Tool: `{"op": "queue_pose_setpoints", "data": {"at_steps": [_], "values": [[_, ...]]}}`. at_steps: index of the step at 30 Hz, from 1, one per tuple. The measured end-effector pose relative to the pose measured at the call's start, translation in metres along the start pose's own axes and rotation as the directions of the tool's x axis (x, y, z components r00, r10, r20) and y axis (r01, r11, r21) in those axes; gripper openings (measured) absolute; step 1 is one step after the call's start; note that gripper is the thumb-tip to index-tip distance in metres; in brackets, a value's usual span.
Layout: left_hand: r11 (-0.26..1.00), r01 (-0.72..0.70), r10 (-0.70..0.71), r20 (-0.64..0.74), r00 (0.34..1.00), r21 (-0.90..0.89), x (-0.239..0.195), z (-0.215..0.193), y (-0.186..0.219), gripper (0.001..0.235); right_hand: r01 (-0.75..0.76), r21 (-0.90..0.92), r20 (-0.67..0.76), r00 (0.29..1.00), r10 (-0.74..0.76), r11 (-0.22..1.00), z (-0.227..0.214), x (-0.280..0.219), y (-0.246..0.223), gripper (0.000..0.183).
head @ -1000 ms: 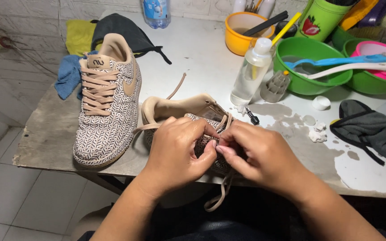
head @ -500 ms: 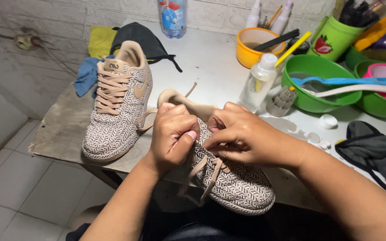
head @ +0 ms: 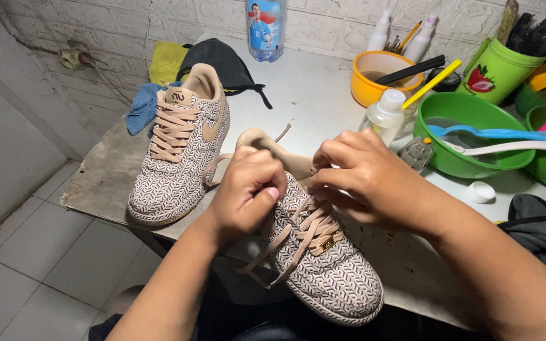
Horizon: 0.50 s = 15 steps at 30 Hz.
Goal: The person laces a beige patterned sneaker by threading the laces through the eyelets and pulling them tight. They work on the shoe held in their hands, adjusting the laces and ensuring they are properly seated in the eyelets.
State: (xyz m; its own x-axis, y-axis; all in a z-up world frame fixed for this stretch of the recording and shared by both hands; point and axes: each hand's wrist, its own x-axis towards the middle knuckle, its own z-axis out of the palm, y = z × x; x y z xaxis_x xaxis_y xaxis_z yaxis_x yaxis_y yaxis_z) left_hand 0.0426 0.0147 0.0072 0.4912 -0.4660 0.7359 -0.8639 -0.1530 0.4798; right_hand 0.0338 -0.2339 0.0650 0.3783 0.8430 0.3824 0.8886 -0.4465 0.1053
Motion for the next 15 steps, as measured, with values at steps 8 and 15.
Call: {"op": "queue_pose_setpoints", "data": {"at_steps": [8, 15], "values": [[0.773, -0.141, 0.077, 0.129, 0.989, 0.618, -0.023, -0.002, 0.072, 0.037, -0.011, 0.123, -0.003, 1.0, 0.012, 0.992, 0.001, 0.007, -0.019, 0.021], [0.799, -0.073, -0.045, 0.181, 0.982, 0.596, -0.029, 0.006, 0.078, 0.018, -0.016, 0.29, 0.065, 0.998, -0.003, 0.957, 0.01, 0.007, -0.014, 0.015]]}}
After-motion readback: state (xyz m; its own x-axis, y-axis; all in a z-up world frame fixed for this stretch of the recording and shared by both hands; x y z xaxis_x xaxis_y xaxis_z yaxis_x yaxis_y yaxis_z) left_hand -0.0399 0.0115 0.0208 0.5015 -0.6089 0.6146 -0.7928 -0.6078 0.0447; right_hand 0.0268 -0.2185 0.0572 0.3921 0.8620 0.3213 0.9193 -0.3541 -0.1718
